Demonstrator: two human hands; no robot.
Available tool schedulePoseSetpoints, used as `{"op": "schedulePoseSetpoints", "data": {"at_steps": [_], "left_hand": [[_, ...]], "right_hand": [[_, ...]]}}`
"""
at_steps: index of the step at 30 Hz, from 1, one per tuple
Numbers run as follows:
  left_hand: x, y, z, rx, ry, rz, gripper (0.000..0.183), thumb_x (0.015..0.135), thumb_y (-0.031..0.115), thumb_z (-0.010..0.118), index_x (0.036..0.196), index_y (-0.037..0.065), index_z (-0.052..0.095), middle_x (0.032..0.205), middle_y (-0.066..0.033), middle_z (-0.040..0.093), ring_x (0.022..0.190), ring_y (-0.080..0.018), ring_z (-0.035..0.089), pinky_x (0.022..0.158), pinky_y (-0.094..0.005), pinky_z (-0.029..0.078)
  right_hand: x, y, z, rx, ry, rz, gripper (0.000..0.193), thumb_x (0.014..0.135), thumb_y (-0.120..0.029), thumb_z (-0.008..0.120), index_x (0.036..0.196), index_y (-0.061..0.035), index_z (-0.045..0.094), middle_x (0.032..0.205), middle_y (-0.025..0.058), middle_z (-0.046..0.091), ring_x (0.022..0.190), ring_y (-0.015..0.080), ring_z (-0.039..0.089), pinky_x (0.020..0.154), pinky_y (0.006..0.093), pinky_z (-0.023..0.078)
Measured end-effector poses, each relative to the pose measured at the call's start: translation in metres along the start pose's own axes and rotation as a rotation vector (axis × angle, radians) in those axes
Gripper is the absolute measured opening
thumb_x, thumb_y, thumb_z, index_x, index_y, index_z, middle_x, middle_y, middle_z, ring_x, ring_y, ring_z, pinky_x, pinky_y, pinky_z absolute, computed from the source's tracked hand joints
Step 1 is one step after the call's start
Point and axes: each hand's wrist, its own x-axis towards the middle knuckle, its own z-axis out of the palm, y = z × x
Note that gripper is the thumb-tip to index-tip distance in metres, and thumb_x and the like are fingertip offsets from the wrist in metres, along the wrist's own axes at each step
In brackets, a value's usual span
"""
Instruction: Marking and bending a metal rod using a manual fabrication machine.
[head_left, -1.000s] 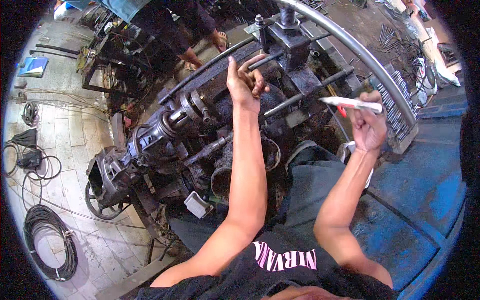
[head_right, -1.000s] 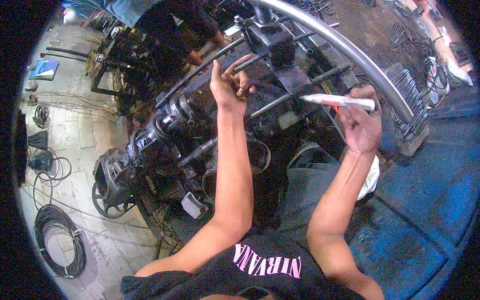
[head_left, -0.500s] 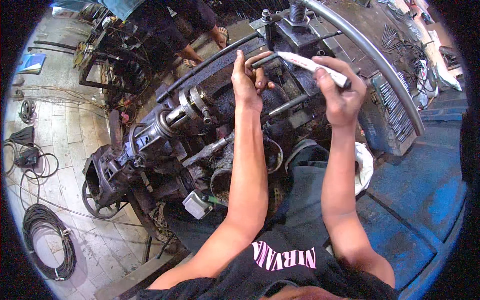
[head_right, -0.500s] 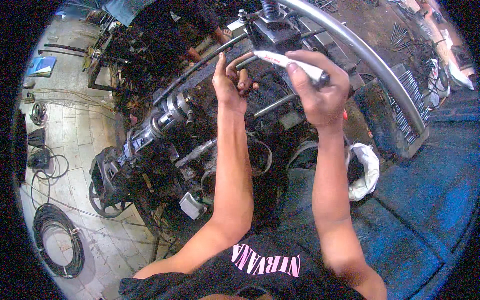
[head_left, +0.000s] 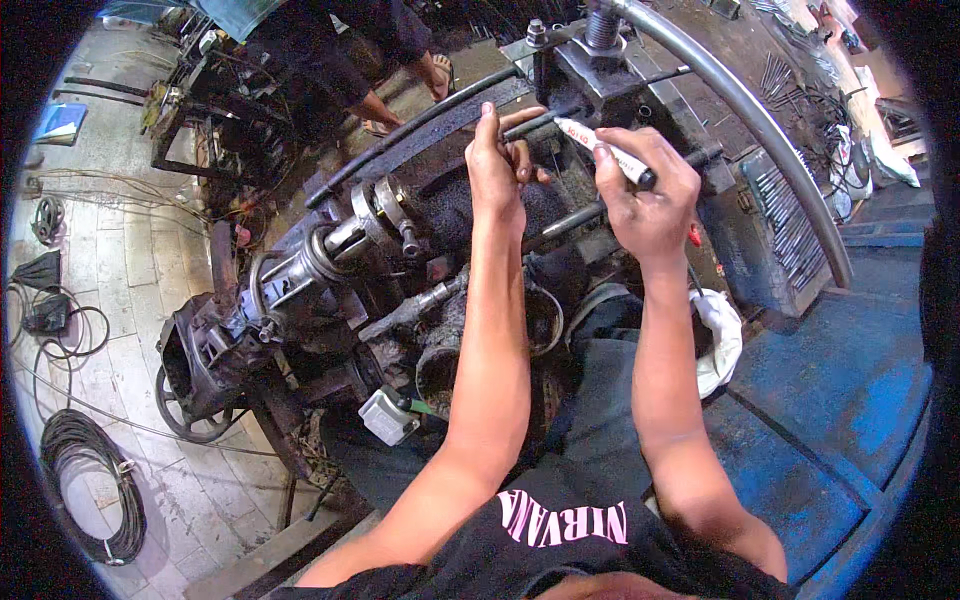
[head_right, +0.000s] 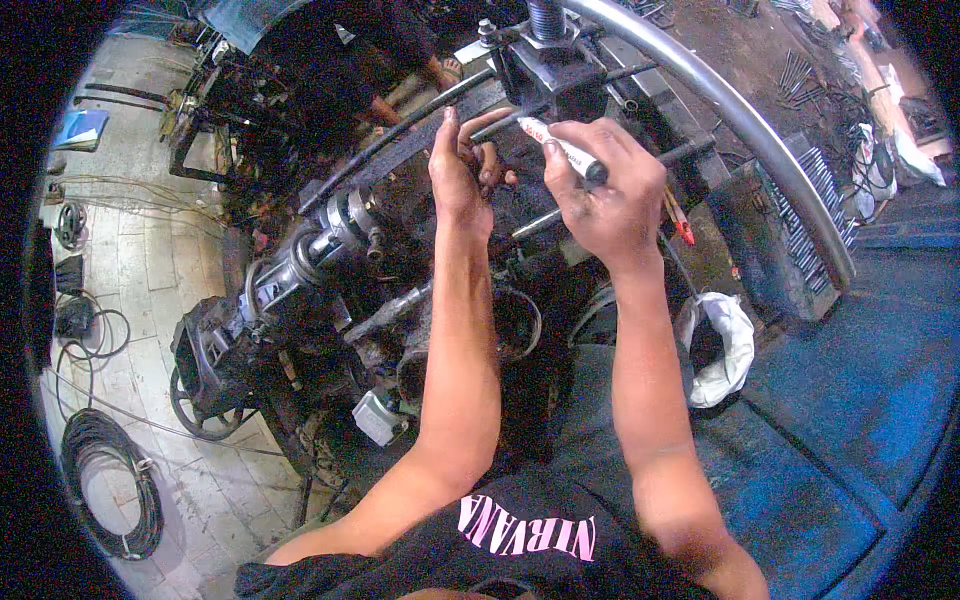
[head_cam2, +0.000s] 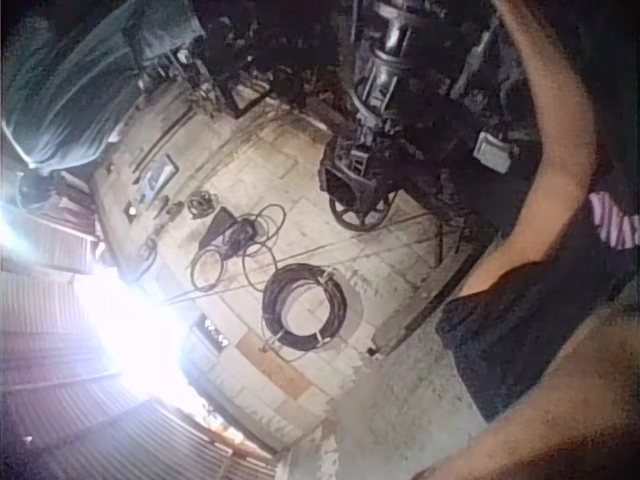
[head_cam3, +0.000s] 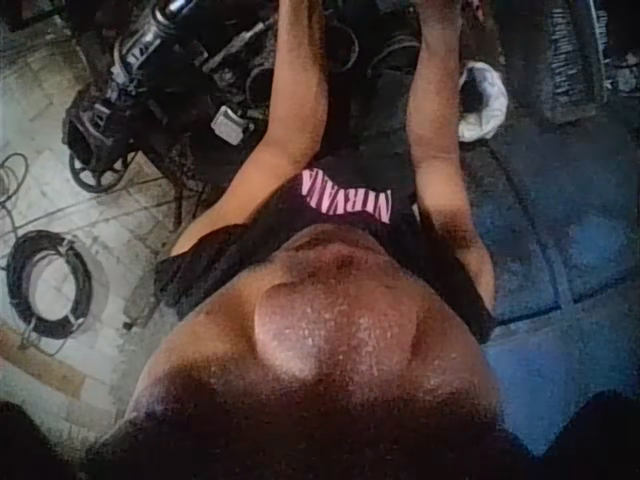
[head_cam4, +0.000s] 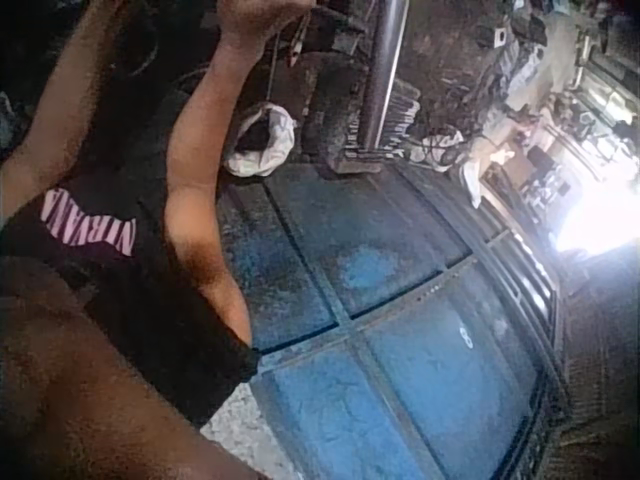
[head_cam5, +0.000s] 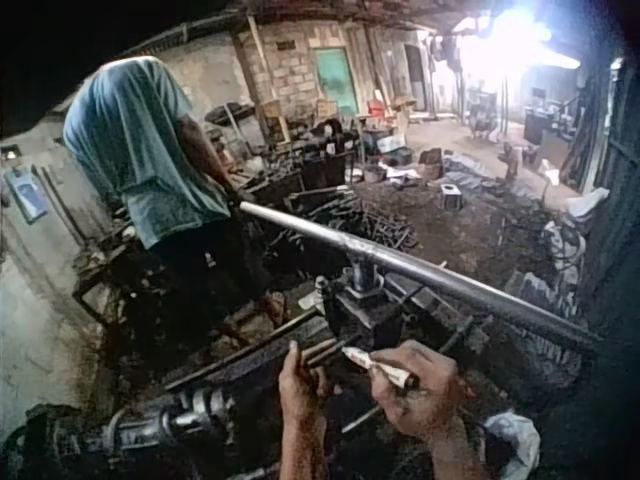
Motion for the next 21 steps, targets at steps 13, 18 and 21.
{"op": "schedulePoseSetpoints", "data": {"at_steps": [13,18,21], "left_hand": [[-0.001,0.001,0.0,0.068,-0.004,0.013,0.067,0.103,0.056,0.034,0.114,-0.002,0.067,0.049,0.0037,0.034,0.042,-0.0084,0.032,0.047,-0.0286,0.042],[0.0,0.0,0.0,0.065,-0.005,0.014,0.067,0.103,0.055,0.034,0.114,-0.003,0.066,0.049,0.0036,0.035,0.042,-0.0085,0.032,0.047,-0.0291,0.041],[0.0,0.0,-0.001,0.059,-0.007,0.017,0.066,0.103,0.055,0.034,0.114,-0.003,0.066,0.05,0.0037,0.035,0.042,-0.0085,0.032,0.047,-0.0291,0.042]], "right_hand": [[-0.001,0.007,0.006,-0.025,-0.064,0.042,0.013,0.082,-0.007,0.072,0.094,-0.002,0.071,0.082,0.0132,0.068,0.07,0.0273,0.067,0.065,0.0357,0.052],[-0.002,0.012,0.008,-0.016,-0.056,0.038,0.013,0.083,-0.008,0.072,0.095,-0.0022,0.071,0.084,0.0131,0.069,0.072,0.0268,0.068,0.066,0.0353,0.052],[-0.001,0.012,0.008,-0.022,-0.062,0.035,0.013,0.084,-0.009,0.072,0.095,-0.002,0.071,0.084,0.0134,0.069,0.073,0.0267,0.068,0.066,0.0353,0.052]]}}
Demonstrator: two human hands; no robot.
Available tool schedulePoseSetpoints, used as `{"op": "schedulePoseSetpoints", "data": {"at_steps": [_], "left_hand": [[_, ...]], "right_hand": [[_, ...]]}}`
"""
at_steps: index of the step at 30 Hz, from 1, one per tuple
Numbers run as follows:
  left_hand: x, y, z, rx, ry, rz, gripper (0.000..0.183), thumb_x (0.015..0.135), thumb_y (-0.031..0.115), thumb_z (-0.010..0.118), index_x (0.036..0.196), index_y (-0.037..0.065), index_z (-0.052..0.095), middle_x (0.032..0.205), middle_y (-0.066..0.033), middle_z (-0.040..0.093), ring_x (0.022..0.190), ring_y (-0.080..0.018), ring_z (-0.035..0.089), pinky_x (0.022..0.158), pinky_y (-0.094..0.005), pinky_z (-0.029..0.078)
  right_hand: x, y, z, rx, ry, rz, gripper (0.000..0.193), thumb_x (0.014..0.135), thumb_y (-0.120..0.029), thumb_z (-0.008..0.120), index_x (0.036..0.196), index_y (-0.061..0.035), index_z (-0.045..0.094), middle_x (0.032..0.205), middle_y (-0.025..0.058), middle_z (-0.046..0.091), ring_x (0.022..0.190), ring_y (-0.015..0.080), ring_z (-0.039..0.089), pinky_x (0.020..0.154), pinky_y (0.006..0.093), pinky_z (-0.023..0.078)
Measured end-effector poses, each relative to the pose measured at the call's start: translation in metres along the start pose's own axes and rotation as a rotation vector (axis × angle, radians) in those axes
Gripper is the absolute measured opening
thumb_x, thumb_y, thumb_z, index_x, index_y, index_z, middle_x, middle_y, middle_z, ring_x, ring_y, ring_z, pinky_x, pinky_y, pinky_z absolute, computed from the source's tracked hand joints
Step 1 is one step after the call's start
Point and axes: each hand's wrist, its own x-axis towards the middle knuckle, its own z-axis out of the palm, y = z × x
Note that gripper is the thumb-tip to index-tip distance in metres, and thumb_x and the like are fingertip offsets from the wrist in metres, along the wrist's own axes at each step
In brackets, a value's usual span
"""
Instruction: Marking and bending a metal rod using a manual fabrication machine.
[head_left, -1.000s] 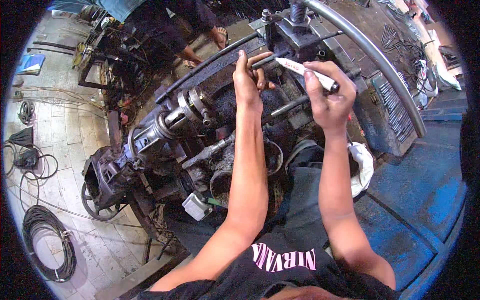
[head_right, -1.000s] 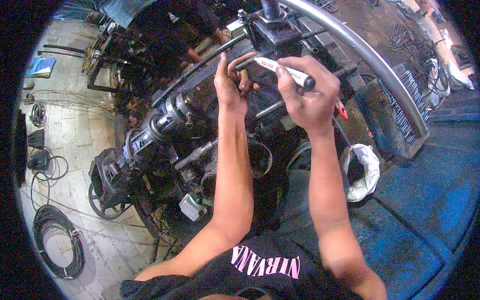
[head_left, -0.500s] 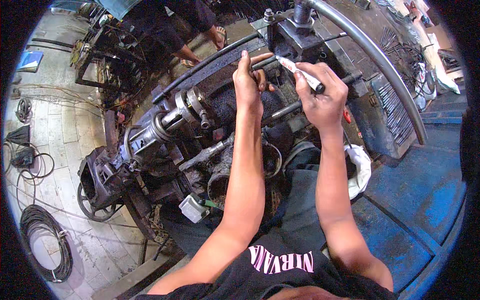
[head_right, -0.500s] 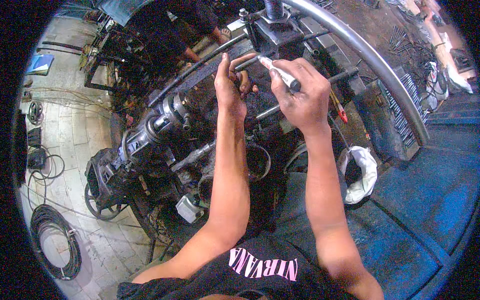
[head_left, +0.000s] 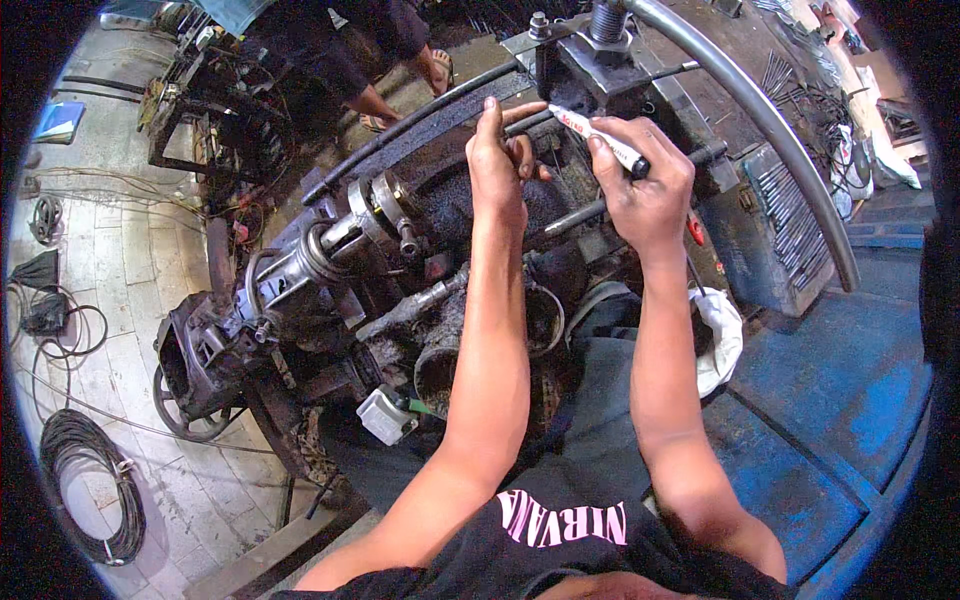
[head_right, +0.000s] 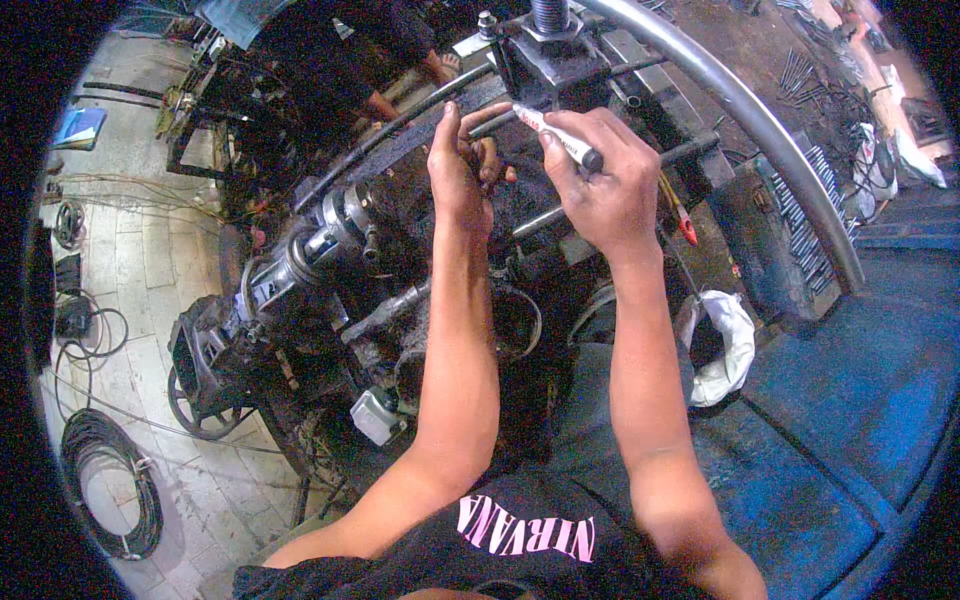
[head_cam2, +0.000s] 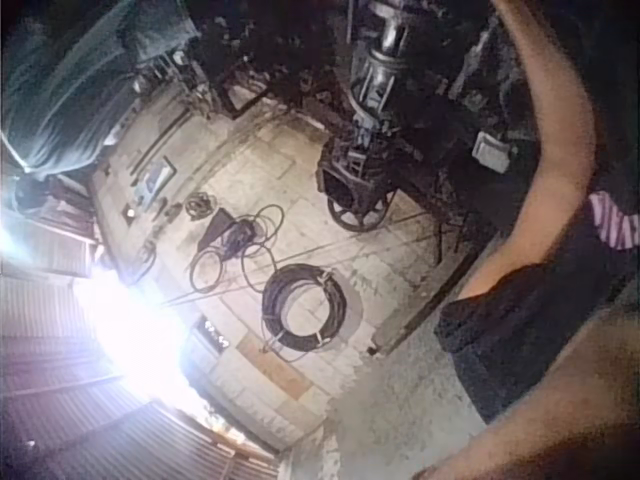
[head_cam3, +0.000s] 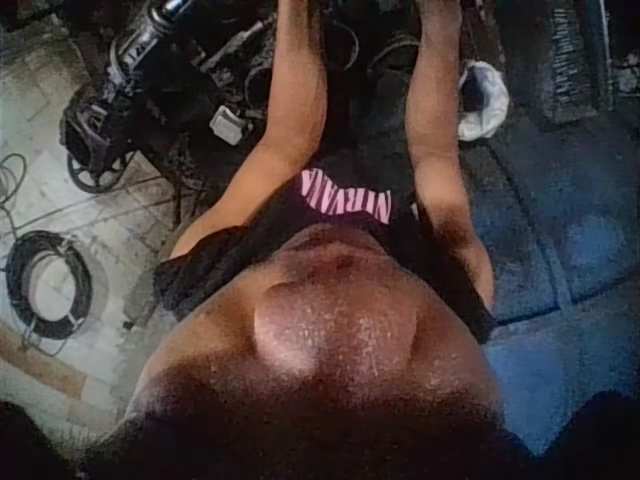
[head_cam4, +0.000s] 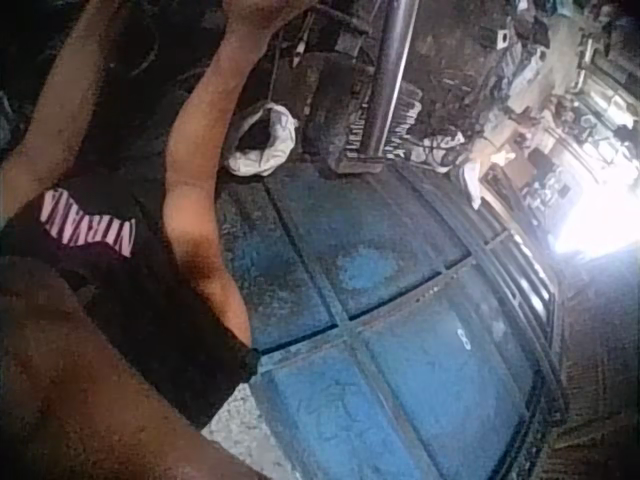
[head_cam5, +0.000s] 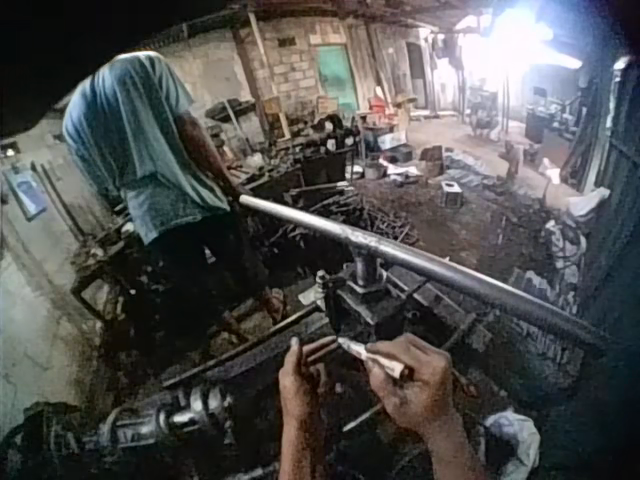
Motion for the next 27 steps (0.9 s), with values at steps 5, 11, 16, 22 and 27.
{"op": "schedulePoseSetpoints", "data": {"at_steps": [5,11,16,22,27], "left_hand": [[0.001,-0.001,0.002,-0.048,0.012,0.023,0.063,0.106,0.046,0.033,0.107,-0.005,0.069,0.048,0.0035,0.038,0.04,-0.0081,0.034,0.041,-0.027,0.042],[0.0,-0.001,0.0,0.007,-0.001,0.018,0.066,0.103,0.055,0.035,0.112,-0.002,0.067,0.049,0.0036,0.035,0.042,-0.0086,0.033,0.046,-0.0288,0.041],[0.0,0.0,0.001,0.011,0.006,0.012,0.067,0.102,0.055,0.035,0.113,-0.002,0.067,0.049,0.0038,0.034,0.043,-0.0085,0.032,0.046,-0.0284,0.041],[-0.003,0.002,0.002,0.01,0.0,0.017,0.067,0.102,0.055,0.035,0.113,-0.002,0.067,0.049,0.004,0.034,0.043,-0.0083,0.032,0.046,-0.0285,0.04],[-0.001,0.001,0.001,-0.014,-0.006,0.0,0.067,0.103,0.055,0.034,0.114,-0.002,0.067,0.049,0.0043,0.034,0.043,-0.0083,0.032,0.046,-0.0281,0.04]], "right_hand": [[0.0,0.0,0.0,-0.014,-0.01,0.003,0.014,0.084,-0.009,0.072,0.096,-0.0017,0.071,0.084,0.0135,0.069,0.072,0.0264,0.068,0.065,0.0351,0.052],[0.0,-0.003,0.0,-0.005,-0.023,0.031,0.013,0.084,-0.009,0.072,0.095,-0.0021,0.071,0.082,0.013,0.068,0.07,0.0266,0.067,0.064,0.0354,0.051],[0.001,-0.003,0.0,-0.013,-0.011,0.015,0.011,0.083,-0.008,0.071,0.093,-0.0024,0.07,0.081,0.0126,0.067,0.07,0.0277,0.067,0.064,0.0362,0.051],[0.0,-0.002,-0.01,-0.061,-0.063,0.032,0.009,0.084,-0.009,0.07,0.09,-0.0015,0.07,0.08,0.0125,0.067,0.069,0.0278,0.067,0.064,0.0363,0.051],[0.002,-0.006,-0.009,0.081,0.047,0.105,0.01,0.084,-0.009,0.071,0.09,-0.0008,0.071,0.079,0.013,0.068,0.069,0.0232,0.067,0.064,0.0329,0.051]]}}
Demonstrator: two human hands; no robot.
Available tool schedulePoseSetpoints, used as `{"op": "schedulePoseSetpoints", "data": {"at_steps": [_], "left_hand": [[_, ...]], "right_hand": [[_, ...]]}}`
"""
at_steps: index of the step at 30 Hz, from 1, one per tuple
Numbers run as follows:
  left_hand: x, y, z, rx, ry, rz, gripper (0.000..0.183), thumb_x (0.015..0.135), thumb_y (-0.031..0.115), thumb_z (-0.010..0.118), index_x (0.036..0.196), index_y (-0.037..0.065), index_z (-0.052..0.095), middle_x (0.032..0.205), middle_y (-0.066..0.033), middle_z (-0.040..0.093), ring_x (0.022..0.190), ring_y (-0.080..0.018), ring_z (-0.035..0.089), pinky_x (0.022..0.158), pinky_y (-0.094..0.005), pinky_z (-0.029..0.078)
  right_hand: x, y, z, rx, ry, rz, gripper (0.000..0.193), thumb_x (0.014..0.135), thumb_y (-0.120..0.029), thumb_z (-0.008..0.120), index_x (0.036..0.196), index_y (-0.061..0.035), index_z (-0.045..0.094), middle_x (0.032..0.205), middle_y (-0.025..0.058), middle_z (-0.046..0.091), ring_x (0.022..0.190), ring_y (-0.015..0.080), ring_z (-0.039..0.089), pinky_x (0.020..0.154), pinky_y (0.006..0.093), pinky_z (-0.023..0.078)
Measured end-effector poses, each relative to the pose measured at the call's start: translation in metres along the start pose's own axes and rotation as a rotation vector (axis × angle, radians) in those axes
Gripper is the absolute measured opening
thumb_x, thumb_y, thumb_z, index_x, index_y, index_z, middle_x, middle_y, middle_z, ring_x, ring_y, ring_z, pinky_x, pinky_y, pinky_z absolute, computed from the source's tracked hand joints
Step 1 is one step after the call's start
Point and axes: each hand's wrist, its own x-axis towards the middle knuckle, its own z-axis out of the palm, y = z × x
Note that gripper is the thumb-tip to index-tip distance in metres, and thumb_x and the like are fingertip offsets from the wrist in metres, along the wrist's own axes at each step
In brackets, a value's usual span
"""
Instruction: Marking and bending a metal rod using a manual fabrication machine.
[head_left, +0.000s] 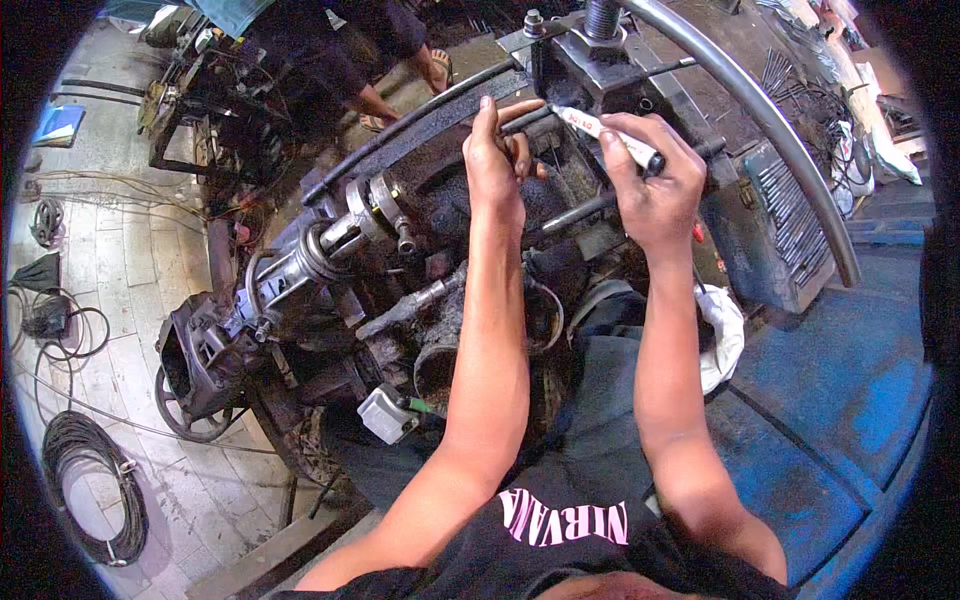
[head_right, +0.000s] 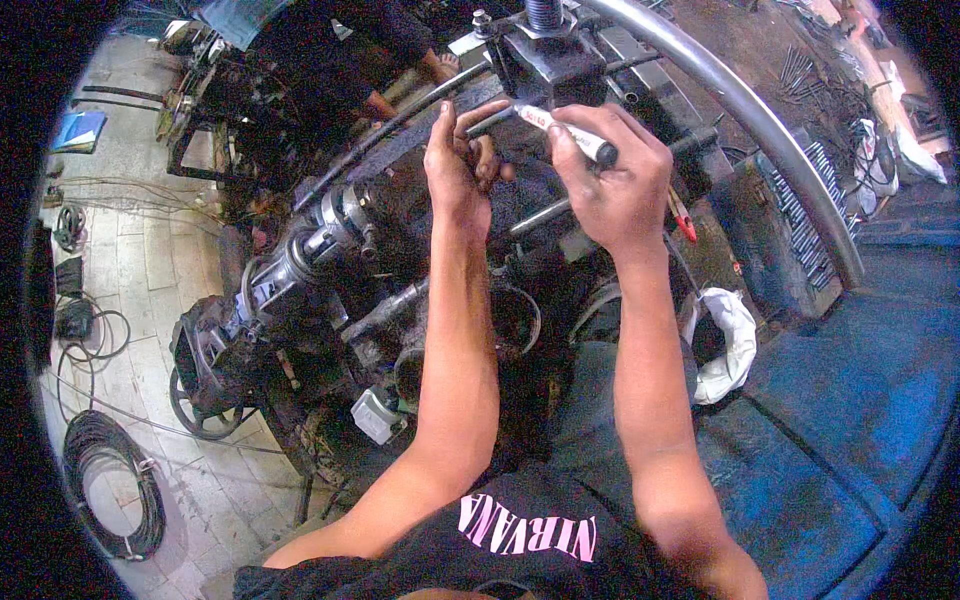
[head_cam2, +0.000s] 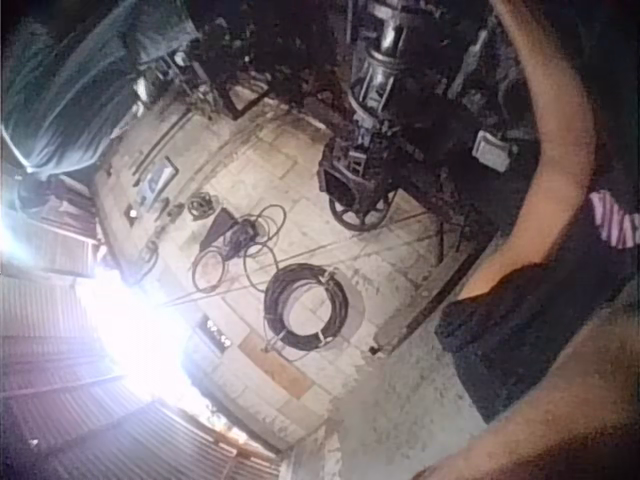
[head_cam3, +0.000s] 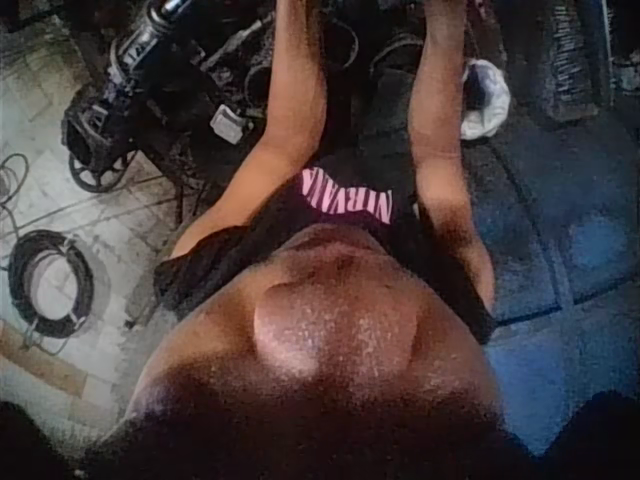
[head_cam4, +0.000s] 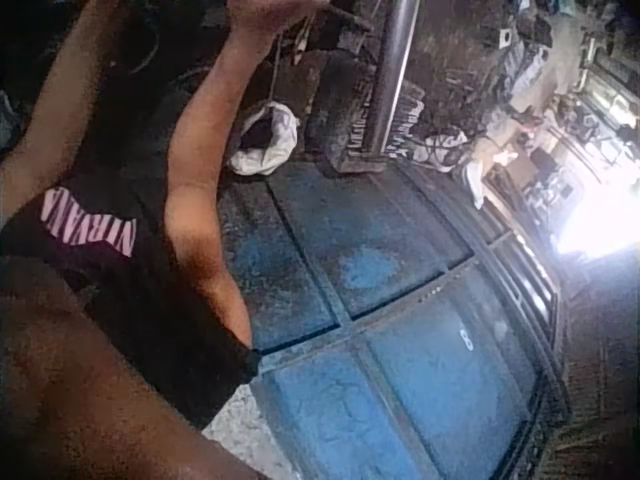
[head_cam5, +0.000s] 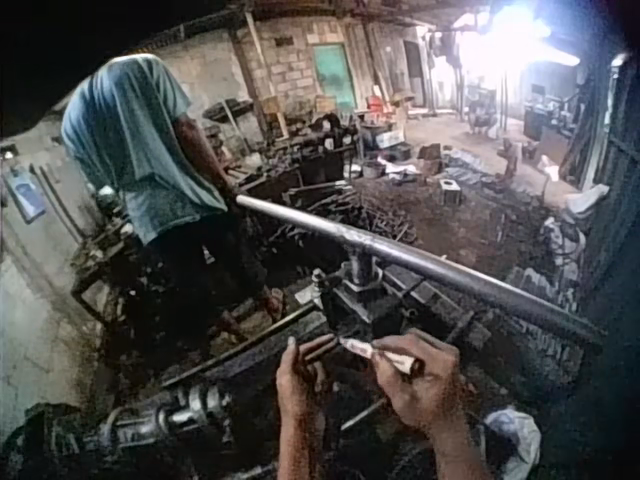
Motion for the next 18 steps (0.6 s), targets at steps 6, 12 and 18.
{"op": "schedulePoseSetpoints", "data": {"at_steps": [6,12,18], "left_hand": [[-0.001,0.0,-0.002,0.014,0.012,0.012,0.067,0.103,0.054,0.034,0.113,-0.002,0.067,0.049,0.0043,0.034,0.042,-0.0083,0.031,0.045,-0.0278,0.039],[0.001,-0.002,0.002,-0.018,0.004,-0.012,0.066,0.103,0.054,0.035,0.113,-0.003,0.067,0.048,0.0038,0.035,0.042,-0.0085,0.032,0.044,-0.0278,0.039],[0.0,0.001,-0.001,-0.036,0.022,0.007,0.064,0.104,0.05,0.034,0.11,-0.004,0.068,0.048,0.0037,0.036,0.041,-0.0079,0.032,0.043,-0.0273,0.039]], "right_hand": [[-0.003,0.003,0.013,-0.087,-0.035,-0.121,0.016,0.084,-0.01,0.072,0.097,-0.0007,0.071,0.083,0.0145,0.067,0.071,0.0292,0.066,0.065,0.0363,0.052],[0.001,0.002,0.011,-0.117,-0.043,-0.1,0.014,0.084,-0.01,0.072,0.095,-0.001,0.07,0.082,0.0148,0.066,0.072,0.0309,0.066,0.064,0.0372,0.051],[0.004,-0.001,0.011,-0.108,-0.051,-0.132,0.013,0.084,-0.01,0.071,0.092,-0.0005,0.069,0.082,0.0147,0.067,0.072,0.0315,0.066,0.064,0.0375,0.051]]}}
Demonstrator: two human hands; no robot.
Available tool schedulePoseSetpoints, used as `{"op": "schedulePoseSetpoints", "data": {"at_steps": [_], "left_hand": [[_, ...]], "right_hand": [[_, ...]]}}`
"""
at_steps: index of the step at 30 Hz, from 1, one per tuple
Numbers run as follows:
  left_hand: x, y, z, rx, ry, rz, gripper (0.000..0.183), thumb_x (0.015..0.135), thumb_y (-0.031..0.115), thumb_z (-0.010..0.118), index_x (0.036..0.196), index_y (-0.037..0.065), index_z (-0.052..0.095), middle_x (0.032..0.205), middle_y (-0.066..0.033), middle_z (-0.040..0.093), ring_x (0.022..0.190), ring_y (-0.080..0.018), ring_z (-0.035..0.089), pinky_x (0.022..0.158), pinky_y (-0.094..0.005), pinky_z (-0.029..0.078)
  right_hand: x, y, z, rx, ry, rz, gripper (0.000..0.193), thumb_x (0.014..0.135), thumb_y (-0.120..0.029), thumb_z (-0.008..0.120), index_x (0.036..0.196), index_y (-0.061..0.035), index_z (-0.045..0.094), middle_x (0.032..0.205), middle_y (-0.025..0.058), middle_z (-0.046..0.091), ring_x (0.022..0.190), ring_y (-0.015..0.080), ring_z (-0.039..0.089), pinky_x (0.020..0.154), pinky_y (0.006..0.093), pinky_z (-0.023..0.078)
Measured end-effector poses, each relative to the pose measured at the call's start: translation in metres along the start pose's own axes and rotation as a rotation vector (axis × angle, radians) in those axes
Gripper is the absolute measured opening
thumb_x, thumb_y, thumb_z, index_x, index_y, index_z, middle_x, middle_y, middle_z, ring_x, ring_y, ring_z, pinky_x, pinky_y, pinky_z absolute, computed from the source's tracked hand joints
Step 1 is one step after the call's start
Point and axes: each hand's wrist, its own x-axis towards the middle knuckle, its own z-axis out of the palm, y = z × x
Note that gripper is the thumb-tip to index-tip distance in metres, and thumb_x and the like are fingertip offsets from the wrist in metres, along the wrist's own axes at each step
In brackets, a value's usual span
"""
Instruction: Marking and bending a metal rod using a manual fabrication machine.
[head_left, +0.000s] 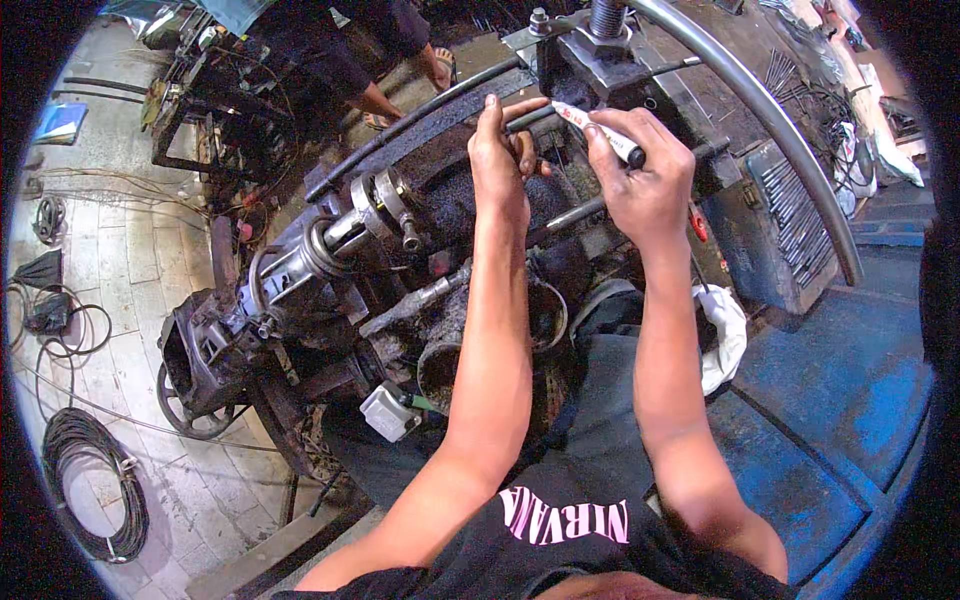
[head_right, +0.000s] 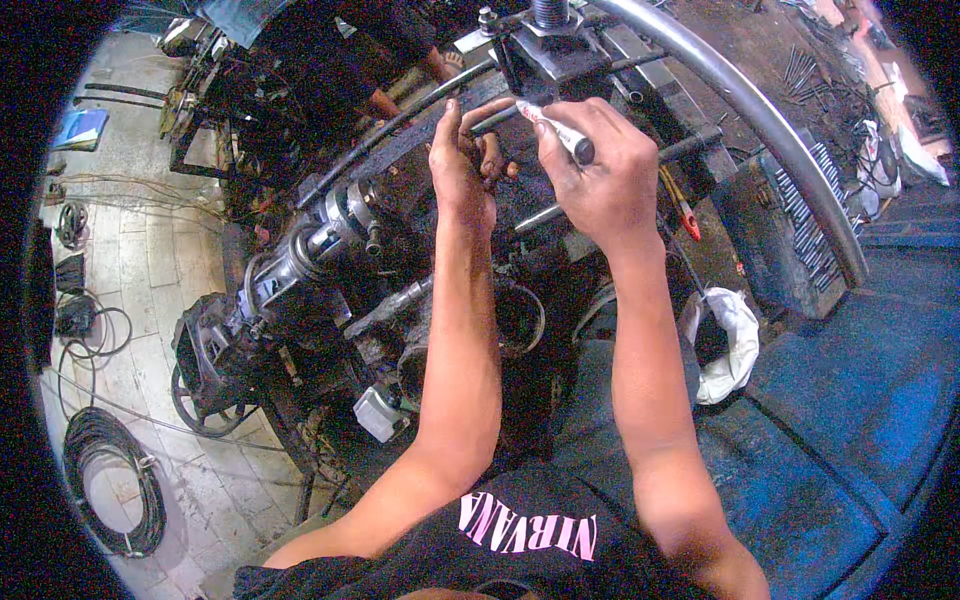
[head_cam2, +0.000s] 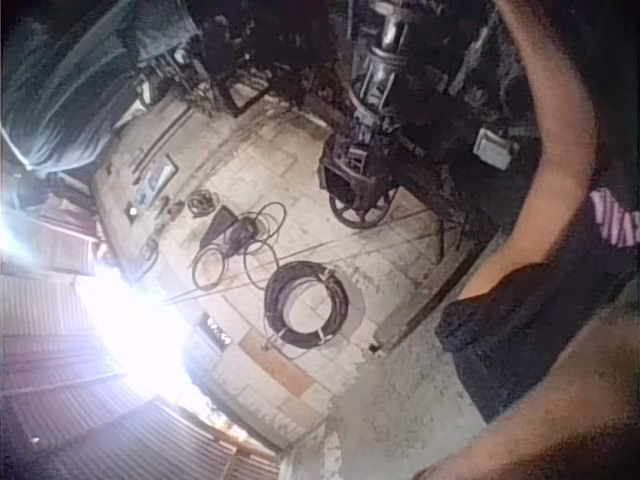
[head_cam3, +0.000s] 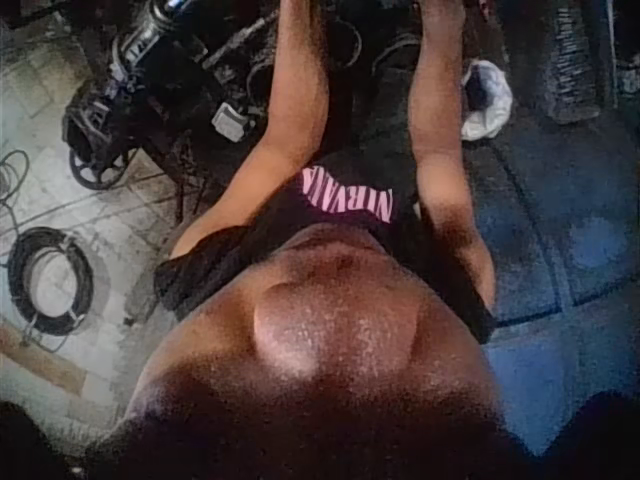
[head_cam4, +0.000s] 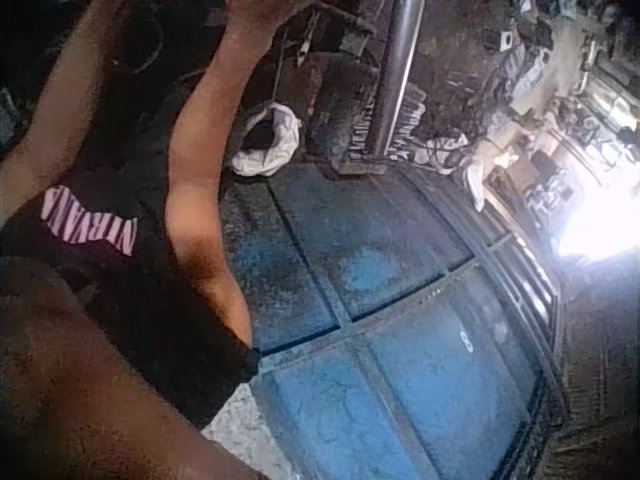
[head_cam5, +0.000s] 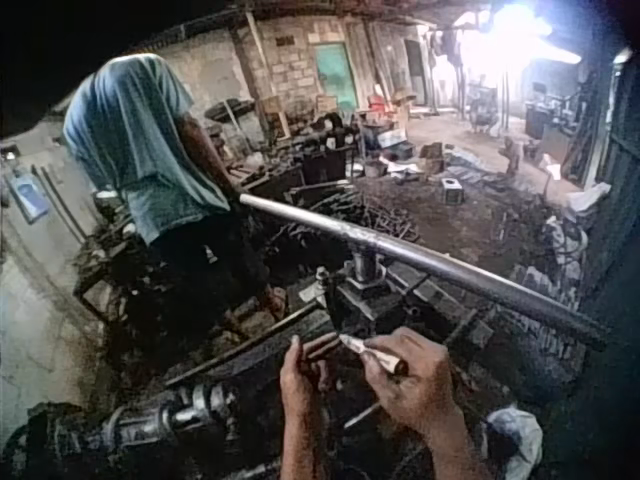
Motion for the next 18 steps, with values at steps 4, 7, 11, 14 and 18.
{"op": "schedulePoseSetpoints", "data": {"at_steps": [4,7,11,14,18], "left_hand": [[-0.0015,-0.0012,0.0039,-0.014,-0.002,0.009,0.063,0.106,0.047,0.032,0.107,-0.004,0.069,0.047,0.004,0.036,0.04,-0.0072,0.032,0.042,-0.0261,0.04],[-0.0025,-0.0003,0.0029,-0.03,-0.007,-0.005,0.063,0.106,0.047,0.032,0.107,-0.004,0.069,0.047,0.0043,0.035,0.04,-0.0072,0.032,0.043,-0.0259,0.04],[-0.0008,0.0003,0.0021,-0.026,-0.013,-0.004,0.063,0.106,0.047,0.032,0.107,-0.004,0.069,0.047,0.0046,0.034,0.04,-0.0072,0.032,0.043,-0.0259,0.039],[-0.0009,-0.0011,0.0032,-0.027,-0.004,-0.002,0.063,0.106,0.047,0.032,0.107,-0.004,0.069,0.047,0.0047,0.034,0.04,-0.0071,0.032,0.043,-0.0261,0.039],[-0.0003,-0.0012,-0.0005,0.033,-0.019,0.01,0.068,0.103,0.054,0.034,0.114,-0.004,0.067,0.049,0.0048,0.033,0.043,-0.0078,0.031,0.045,-0.0278,0.039]], "right_hand": [[-0.0039,-0.0005,-0.014,-0.029,-0.034,0.045,0.011,0.083,-0.009,0.071,0.089,-0.0004,0.07,0.081,0.0137,0.068,0.071,0.03,0.067,0.065,0.0369,0.052],[-0.0031,-0.0016,-0.0135,-0.006,-0.005,0.076,0.01,0.083,-0.009,0.071,0.089,-0.0006,0.07,0.081,0.0133,0.069,0.071,0.0286,0.068,0.065,0.036,0.052],[-0.0033,-0.0024,-0.0095,0.009,0.015,0.057,0.011,0.083,-0.009,0.072,0.091,-0.0007,0.071,0.083,0.0136,0.07,0.072,0.0275,0.068,0.066,0.035,0.052],[-0.0053,0.0023,-0.0084,0.021,0.009,0.068,0.012,0.084,-0.009,0.072,0.092,-0.0007,0.071,0.084,0.0137,0.07,0.073,0.0273,0.069,0.067,0.035,0.052],[-0.006,0.0036,-0.0062,0.054,0.009,0.049,0.01,0.085,-0.002,0.07,0.094,0.002,0.071,0.082,0.0118,0.069,0.07,0.0173,0.065,0.066,0.0296,0.049]]}}
